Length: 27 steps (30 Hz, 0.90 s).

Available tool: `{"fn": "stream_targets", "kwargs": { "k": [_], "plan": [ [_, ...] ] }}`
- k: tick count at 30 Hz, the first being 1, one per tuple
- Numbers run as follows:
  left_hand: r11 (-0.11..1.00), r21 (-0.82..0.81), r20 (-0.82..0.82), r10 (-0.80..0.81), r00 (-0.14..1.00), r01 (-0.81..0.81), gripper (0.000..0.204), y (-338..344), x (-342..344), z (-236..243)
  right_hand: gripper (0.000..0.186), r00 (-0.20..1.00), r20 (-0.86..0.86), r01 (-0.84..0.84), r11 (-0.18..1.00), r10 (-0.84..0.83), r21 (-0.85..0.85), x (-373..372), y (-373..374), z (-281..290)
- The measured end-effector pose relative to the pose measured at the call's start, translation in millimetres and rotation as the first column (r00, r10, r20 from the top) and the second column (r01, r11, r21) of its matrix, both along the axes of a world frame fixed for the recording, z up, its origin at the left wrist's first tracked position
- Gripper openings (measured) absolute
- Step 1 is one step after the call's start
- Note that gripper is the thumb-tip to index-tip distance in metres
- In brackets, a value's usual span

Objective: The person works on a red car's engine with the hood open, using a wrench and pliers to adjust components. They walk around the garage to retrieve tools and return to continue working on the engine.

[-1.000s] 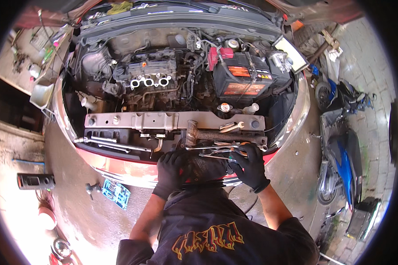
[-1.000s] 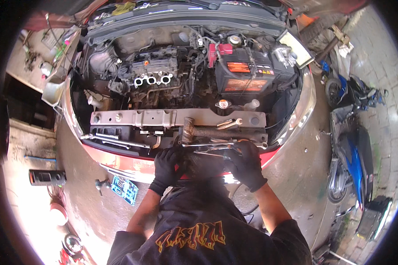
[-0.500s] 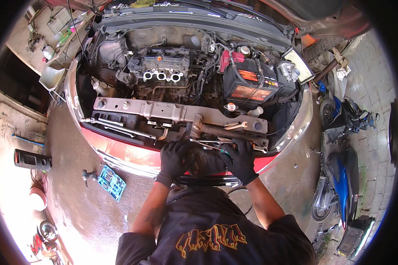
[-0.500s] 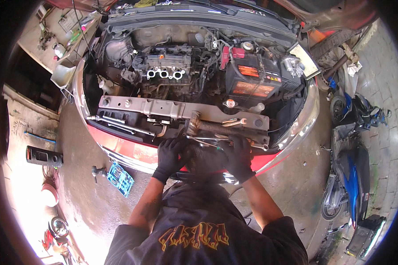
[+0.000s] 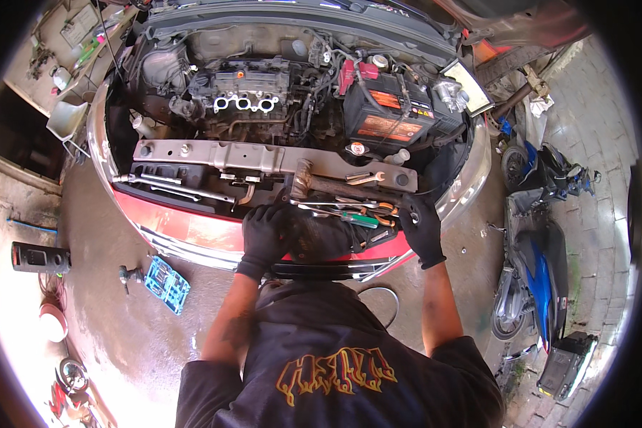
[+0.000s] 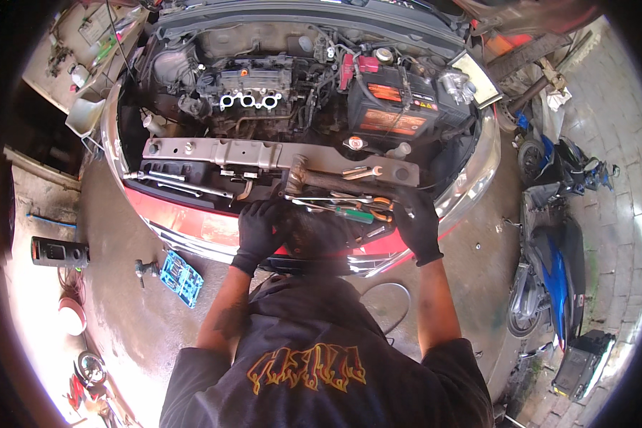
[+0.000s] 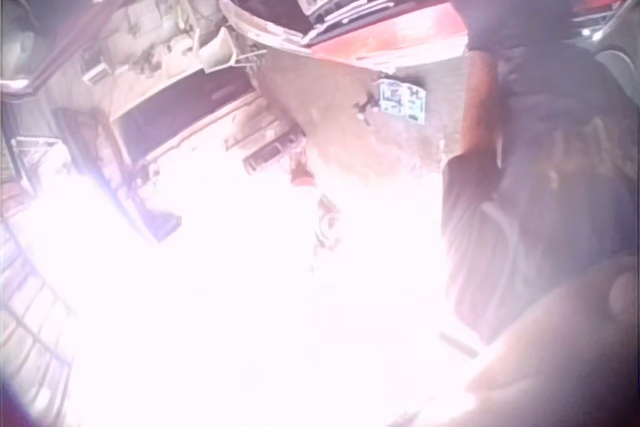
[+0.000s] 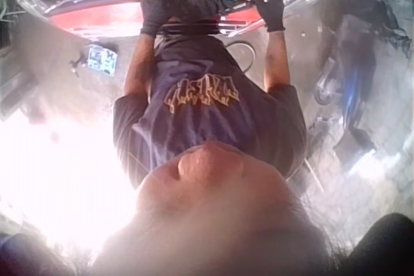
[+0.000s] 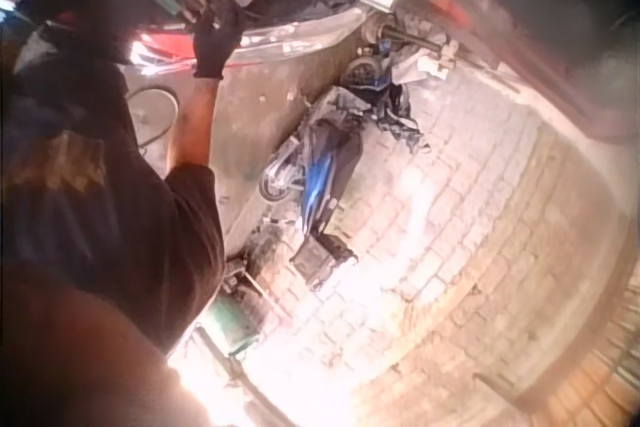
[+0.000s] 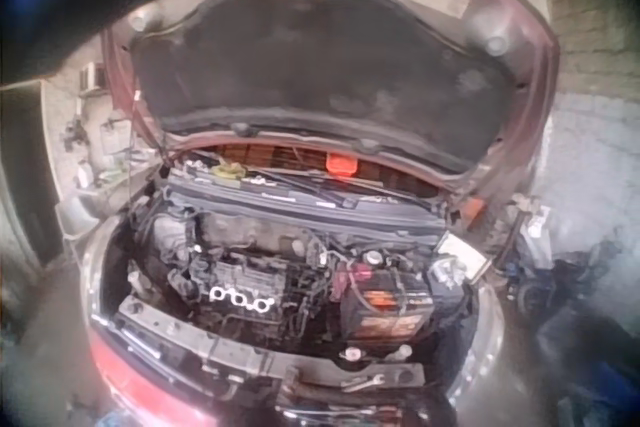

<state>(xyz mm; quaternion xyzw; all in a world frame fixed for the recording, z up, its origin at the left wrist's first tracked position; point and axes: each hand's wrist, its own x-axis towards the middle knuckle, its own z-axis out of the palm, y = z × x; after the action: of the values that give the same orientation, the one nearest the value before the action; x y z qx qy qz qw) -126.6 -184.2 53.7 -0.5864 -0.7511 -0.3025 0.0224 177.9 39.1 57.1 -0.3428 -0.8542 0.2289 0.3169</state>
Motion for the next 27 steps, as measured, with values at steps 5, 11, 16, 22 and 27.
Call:
{"fn": "stream_targets", "kwargs": {
  "k": [5, 11, 16, 22, 27],
  "plan": [
    [1.0, 0.002, -0.029, 0.005, 1.0, -0.005, 0.033, -1, -1, -1, 0.036, 0.996, -0.006, -0.084, 0.995, 0.085, 0.054, 1, -10, 5],
    [1.0, 0.015, -0.007, -0.007, 1.0, 0.008, 0.032, -1, -2, 0, 0.039, 0.962, 0.243, -0.142, 0.988, 0.126, 0.053, -21, -22, 6],
    [0.999, -0.001, -0.059, 0.043, 0.997, -0.043, 0.045, 7, 10, -4, 0.043, 0.91, 0.379, -0.258, 0.946, 0.169, 0.196, -21, -19, 4],
    [0.967, 0.091, -0.051, -0.233, 0.971, 0.237, 0.05, 64, 54, 17, 0.035, 0.88, 0.38, -0.356, 0.925, 0.285, 0.131, -26, 3, 2],
    [0.962, -0.032, -0.032, -0.273, 0.962, 0.272, 0.044, 75, 61, -5, 0.022, 0.827, 0.46, -0.43, 0.892, 0.325, 0.143, -21, 12, 22]
  ]
}}
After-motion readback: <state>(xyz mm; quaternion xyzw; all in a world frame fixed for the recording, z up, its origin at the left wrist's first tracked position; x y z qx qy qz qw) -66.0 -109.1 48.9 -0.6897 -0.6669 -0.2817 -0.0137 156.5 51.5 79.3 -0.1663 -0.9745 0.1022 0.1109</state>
